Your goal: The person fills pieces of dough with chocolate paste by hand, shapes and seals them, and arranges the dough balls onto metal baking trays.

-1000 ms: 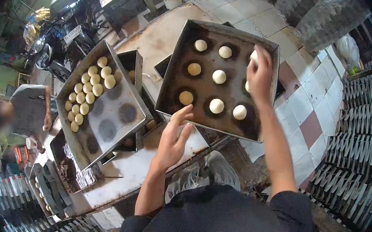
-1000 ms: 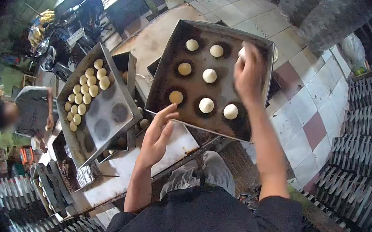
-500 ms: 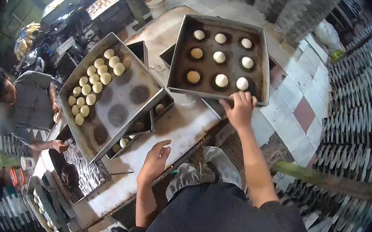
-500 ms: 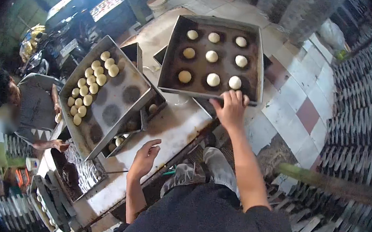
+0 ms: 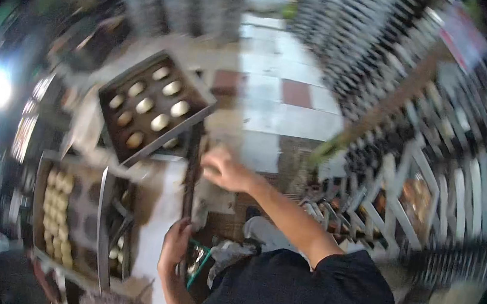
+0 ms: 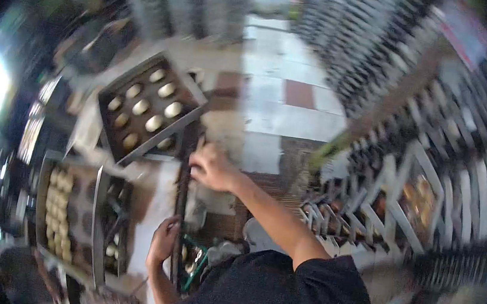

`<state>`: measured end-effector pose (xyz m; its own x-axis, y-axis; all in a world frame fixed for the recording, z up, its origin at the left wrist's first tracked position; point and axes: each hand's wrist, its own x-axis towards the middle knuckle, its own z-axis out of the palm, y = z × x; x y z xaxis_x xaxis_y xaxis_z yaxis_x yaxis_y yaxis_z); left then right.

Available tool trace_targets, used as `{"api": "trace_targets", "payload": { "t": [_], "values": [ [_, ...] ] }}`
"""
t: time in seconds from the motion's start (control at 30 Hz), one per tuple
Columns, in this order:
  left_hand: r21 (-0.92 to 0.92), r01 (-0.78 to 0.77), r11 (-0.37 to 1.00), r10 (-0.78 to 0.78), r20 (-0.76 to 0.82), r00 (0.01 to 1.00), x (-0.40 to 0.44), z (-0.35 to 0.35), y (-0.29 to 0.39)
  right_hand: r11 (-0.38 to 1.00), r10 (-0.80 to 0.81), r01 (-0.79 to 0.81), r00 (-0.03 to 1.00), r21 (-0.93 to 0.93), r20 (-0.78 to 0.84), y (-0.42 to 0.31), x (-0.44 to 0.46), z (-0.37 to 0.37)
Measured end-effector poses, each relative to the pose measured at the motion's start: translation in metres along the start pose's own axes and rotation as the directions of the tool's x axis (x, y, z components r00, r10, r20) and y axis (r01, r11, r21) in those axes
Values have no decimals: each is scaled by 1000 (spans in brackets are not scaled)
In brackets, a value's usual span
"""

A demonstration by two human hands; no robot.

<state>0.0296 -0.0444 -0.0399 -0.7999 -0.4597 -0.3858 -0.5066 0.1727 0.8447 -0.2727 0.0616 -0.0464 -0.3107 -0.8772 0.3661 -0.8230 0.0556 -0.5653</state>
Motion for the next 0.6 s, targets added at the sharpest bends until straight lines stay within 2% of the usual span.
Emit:
{"api": "trace_targets", "payload": {
  "t": [0.03, 0.1, 0.13, 0.17, 0.23, 0.27, 0.3, 0.33, 0.37, 0.4, 0.43, 0.47, 0.5, 0.53, 0.6],
  "values": [
    [82, -28, 996, 25, 27, 999, 2, 2, 7, 994, -21, 1, 983, 108, 182, 15, -30, -22],
    [142, -46, 989, 32, 99, 995, 13, 13, 9, 952, 306, -287, 910, -107, 281, 12, -88, -122],
    [165, -38, 986, 16, 132, 991, 21, 16, -9, 852, 513, -493, 853, -175, 98, 22, -124, -172],
    [185, -31, 982, 2, 157, 988, 34, 25, -15, 777, 590, -585, 806, -234, -54, 58, -165, -218],
    [331, -80, 940, -20, 289, 957, 34, 34, 43, 706, 536, -659, 736, -257, -413, 36, -227, -345],
    [440, -179, 880, 48, 292, 955, 47, 43, 35, 721, 520, -676, 673, -151, -526, 9, -253, -405],
    [535, -268, 801, 117, 298, 947, 64, 51, 28, 558, 477, -803, 517, -210, -711, -8, -288, -450],
    [580, -150, 801, -23, 280, 960, 76, 67, 51, 513, 270, -759, 586, -401, -764, -8, -336, -498],
    [577, -114, 809, -41, 250, 967, 73, 84, 84, 348, 270, -859, 475, -375, -838, -37, -366, -537],
    [572, -79, 816, -59, 219, 974, 71, 101, 116, 283, 252, -900, 402, -330, -880, -62, -398, -571],
    [571, -194, 798, 56, 249, 967, 91, 118, 103, 225, 229, -932, 334, -284, -914, -77, -433, -607],
    [570, -304, 763, 171, 276, 946, 110, 136, 92, 126, 136, -942, 327, -312, -935, -85, -474, -645],
    [565, -439, 698, 71, 555, 829, 167, 141, 45, 20, 39, -944, 330, -330, -943, -92, -512, -683],
    [545, -468, 695, 98, 573, 813, 177, 179, 45, -43, -29, -952, 305, -304, -952, -98, -549, -719],
    [413, -563, 716, 171, 678, 715, 195, 251, 57, -116, -115, -959, 273, -260, -955, -105, -622, -790]
  ]
}}
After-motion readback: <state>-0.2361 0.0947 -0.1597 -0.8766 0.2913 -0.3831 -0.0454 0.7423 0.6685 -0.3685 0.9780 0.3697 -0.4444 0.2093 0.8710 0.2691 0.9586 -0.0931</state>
